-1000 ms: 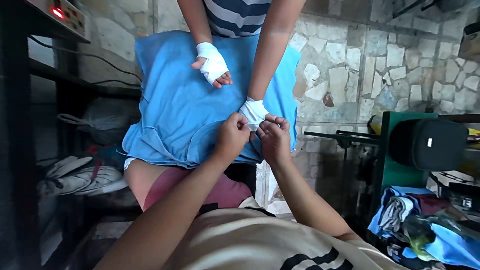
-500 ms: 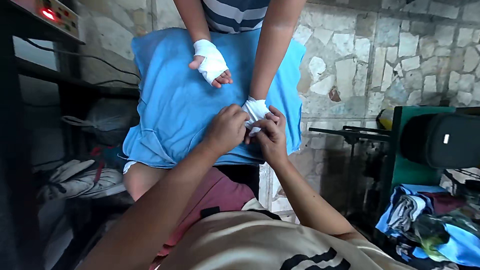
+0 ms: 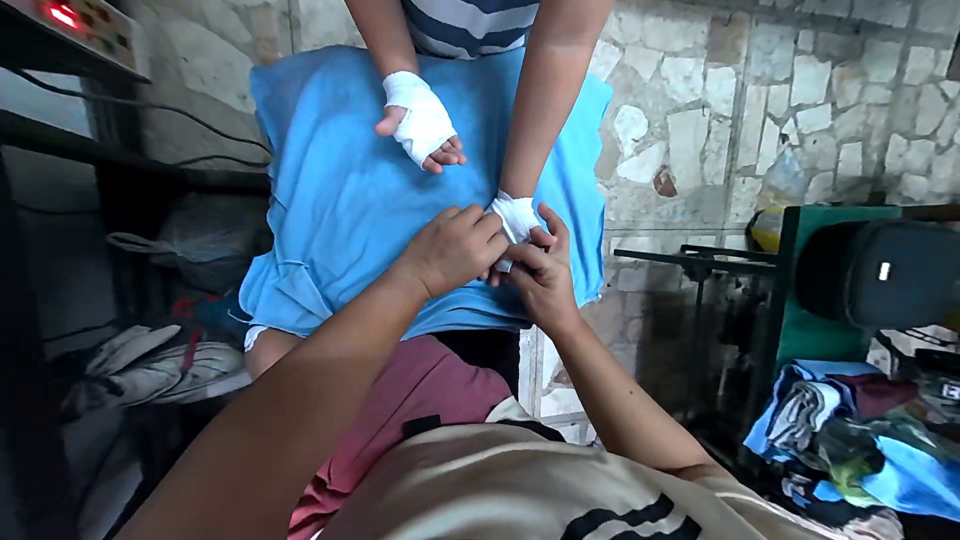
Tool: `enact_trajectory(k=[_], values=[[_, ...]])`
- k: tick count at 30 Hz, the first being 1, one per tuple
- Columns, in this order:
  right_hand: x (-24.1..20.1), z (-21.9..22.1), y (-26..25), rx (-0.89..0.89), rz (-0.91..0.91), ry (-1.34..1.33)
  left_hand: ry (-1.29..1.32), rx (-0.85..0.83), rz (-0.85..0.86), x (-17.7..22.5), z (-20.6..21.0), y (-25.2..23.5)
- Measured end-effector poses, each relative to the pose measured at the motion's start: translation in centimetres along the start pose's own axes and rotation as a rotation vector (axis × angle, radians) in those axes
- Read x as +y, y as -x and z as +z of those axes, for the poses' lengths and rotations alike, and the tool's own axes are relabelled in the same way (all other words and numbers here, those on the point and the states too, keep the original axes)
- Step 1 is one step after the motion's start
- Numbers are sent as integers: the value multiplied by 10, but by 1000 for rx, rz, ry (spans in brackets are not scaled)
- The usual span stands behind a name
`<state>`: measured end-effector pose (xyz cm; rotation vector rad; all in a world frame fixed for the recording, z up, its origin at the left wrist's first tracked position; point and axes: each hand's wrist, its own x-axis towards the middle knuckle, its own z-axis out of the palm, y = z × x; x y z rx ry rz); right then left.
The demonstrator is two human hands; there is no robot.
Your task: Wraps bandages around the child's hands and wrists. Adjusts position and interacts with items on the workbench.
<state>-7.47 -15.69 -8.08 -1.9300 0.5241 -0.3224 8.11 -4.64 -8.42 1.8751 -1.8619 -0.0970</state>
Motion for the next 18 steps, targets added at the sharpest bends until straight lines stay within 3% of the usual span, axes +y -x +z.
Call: enact_trajectory(k=[9,15,18], values=[[3,6,-3,26,-102,93,94,-51,-79,-2,-2,-4],[10,18,-4,165,-200,222,295,-107,-333,8,-8,-13],[9,23,-5,248,-160,279,395,-171,-452,12,-16,-19]])
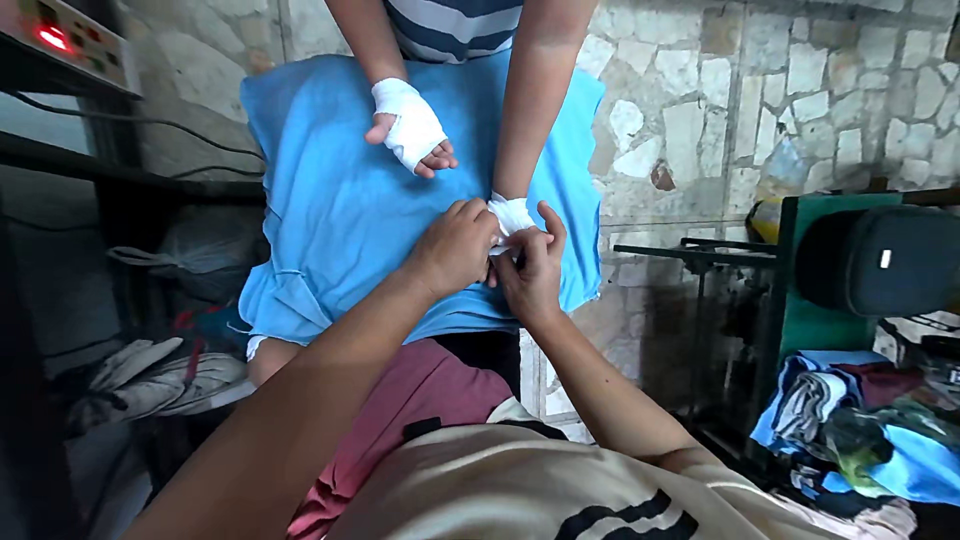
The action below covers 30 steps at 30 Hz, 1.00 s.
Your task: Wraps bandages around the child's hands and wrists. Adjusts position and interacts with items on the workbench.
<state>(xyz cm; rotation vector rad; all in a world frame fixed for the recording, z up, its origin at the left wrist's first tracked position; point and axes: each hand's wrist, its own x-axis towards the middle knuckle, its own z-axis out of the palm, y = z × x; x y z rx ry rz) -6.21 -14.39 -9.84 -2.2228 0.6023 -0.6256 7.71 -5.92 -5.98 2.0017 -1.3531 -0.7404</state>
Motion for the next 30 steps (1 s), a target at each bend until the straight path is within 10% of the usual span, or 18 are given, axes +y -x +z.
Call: enact_trajectory(k=[9,30], values=[[-4,7,-14,25,282,-97,137,5,-165,18,-2,-1],[0,12,-22,108,224,45,303,56,-392,22,2,-1]])
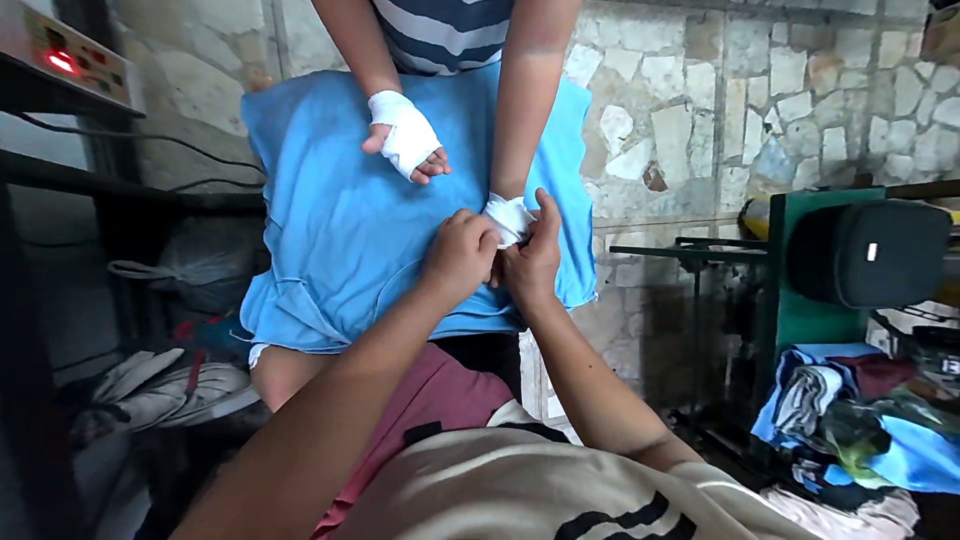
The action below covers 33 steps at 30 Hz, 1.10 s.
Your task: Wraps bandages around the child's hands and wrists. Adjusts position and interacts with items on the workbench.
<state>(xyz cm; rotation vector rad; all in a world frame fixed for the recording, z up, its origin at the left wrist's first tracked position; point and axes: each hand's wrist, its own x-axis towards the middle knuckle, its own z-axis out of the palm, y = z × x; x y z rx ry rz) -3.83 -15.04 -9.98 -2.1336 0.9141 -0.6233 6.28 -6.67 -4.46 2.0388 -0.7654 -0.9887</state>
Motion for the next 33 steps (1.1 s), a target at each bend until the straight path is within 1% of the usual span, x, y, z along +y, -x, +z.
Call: enact_trajectory(k=[2,4,5,8,10,12,15,17,19,20,22,24,25,28,30,32,33], values=[[1,0,1,-9,-26,-48,101,13,-159,3,-5,-6],[5,-2,3,-3,-34,-156,212,-2,-252,5,-7,-12],[6,-4,4,2,-27,-235,281,-29,-279,6,-7,-14],[6,-9,5,13,-16,-417,594,-199,-388,13,-9,-16],[7,-11,4,-7,-39,-399,770,-306,-443,14,-5,-17],[8,-18,0,-69,-63,-300,849,-314,-468,12,-2,-17],[3,-35,-8,-226,-92,-196,912,-292,-499,11,-1,-15],[-1,-48,-11,-363,-69,-227,914,-271,-497,12,-1,-15],[1,-58,-14,-481,-18,-372,866,-213,-454,12,2,-13],[2,-60,-13,-498,2,-476,826,-172,-416,12,4,-12],[0,-57,-9,-444,33,-620,746,-111,-346,13,8,-9],[-5,-50,-3,-326,89,-644,729,-108,-298,12,11,-5],[-6,-47,-2,-296,99,-646,741,-116,-278,11,11,-4],[0,-43,0,-308,113,-760,756,-103,-254,6,5,-2],[-1,-40,1,-264,199,-830,758,-90,-249,5,4,-1],[-4,-40,-1,-241,283,-802,764,-90,-244,5,6,0],[-3,-42,-3,-266,313,-785,764,-83,-252,5,5,1]])
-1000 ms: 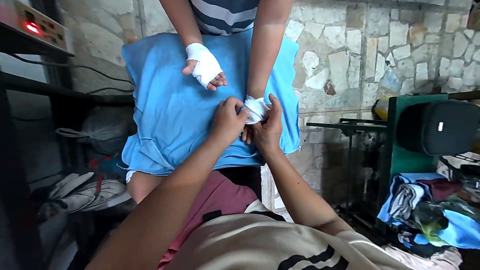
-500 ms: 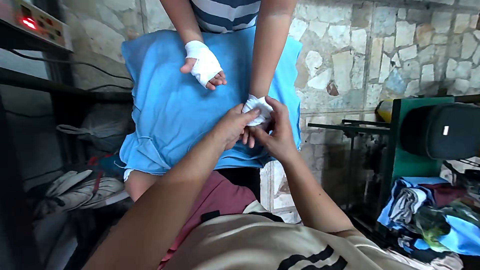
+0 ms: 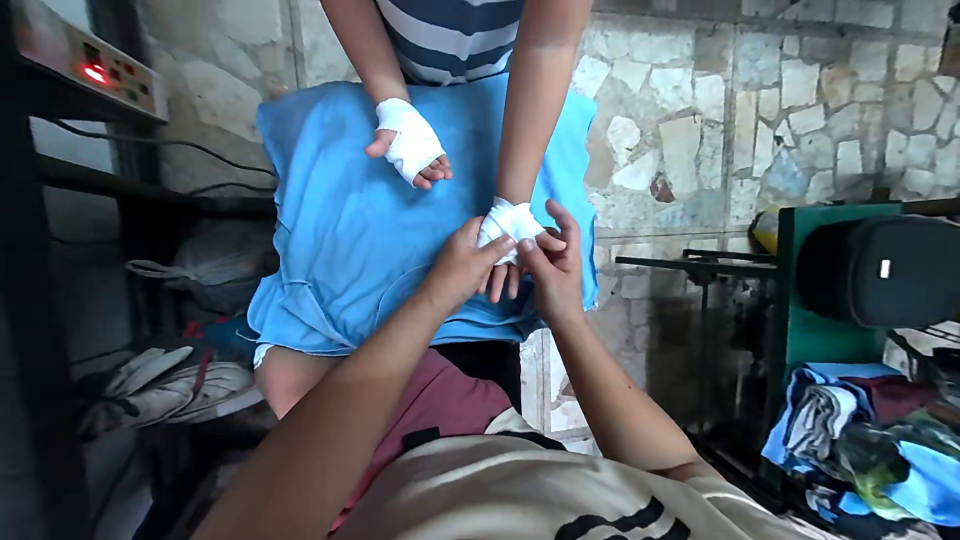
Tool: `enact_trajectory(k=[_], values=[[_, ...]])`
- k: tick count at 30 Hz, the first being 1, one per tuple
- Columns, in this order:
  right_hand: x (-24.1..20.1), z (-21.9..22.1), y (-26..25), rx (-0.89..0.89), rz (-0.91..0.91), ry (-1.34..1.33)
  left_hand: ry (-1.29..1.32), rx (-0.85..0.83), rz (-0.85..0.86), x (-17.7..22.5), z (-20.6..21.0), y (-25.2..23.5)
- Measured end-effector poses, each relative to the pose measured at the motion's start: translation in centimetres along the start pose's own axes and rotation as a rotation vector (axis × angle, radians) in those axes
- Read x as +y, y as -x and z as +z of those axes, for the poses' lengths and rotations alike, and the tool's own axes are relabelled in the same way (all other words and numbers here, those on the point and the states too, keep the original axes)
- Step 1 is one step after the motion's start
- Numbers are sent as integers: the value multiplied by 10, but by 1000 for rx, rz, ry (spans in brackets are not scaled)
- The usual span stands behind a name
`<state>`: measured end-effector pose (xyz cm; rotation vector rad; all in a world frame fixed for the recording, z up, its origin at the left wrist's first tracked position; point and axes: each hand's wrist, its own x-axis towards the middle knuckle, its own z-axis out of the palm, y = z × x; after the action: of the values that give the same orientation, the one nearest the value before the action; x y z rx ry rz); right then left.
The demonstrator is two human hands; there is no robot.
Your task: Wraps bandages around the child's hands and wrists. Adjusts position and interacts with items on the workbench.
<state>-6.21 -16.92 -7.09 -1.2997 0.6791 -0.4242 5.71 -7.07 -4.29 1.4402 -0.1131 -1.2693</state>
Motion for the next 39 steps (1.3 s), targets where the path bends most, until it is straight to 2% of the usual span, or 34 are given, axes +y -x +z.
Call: enact_trajectory(k=[5,8,11,15,18,20,22,24,25,27,30,32,35,37,39], values=[[4,-7,-8,-114,165,-27,68,-20,43,0,4,10],[-9,21,-7,-12,212,-190,-82,-17,77,1,8,9],[-9,28,-4,30,153,-128,-254,-64,53,10,2,17],[-6,28,-9,8,143,-33,-541,-42,92,9,-25,60],[-9,23,-11,-35,176,74,-567,25,92,-5,-48,113],[-15,13,-9,-98,174,176,-524,87,153,-21,-64,156],[-28,1,2,-55,53,317,-504,189,311,-47,-78,203],[-47,-4,16,-19,-251,438,-433,320,593,-78,-93,237],[-60,-3,22,-115,-408,449,-358,341,718,-88,-98,249],[-91,17,38,-482,-679,438,-295,320,921,-88,-97,270],[-152,77,87,-1052,-1017,407,-424,227,1258,-56,-73,294],[-189,104,130,-1273,-1161,360,-550,130,1445,-33,-51,318],[-234,119,172,-1503,-1242,321,-679,-22,1556,-9,-26,360],[-239,120,180,-1634,-1163,247,-769,-87,1536,-2,-21,378],[-223,118,189,-1600,-1073,153,-858,-50,1539,-13,-17,370]])
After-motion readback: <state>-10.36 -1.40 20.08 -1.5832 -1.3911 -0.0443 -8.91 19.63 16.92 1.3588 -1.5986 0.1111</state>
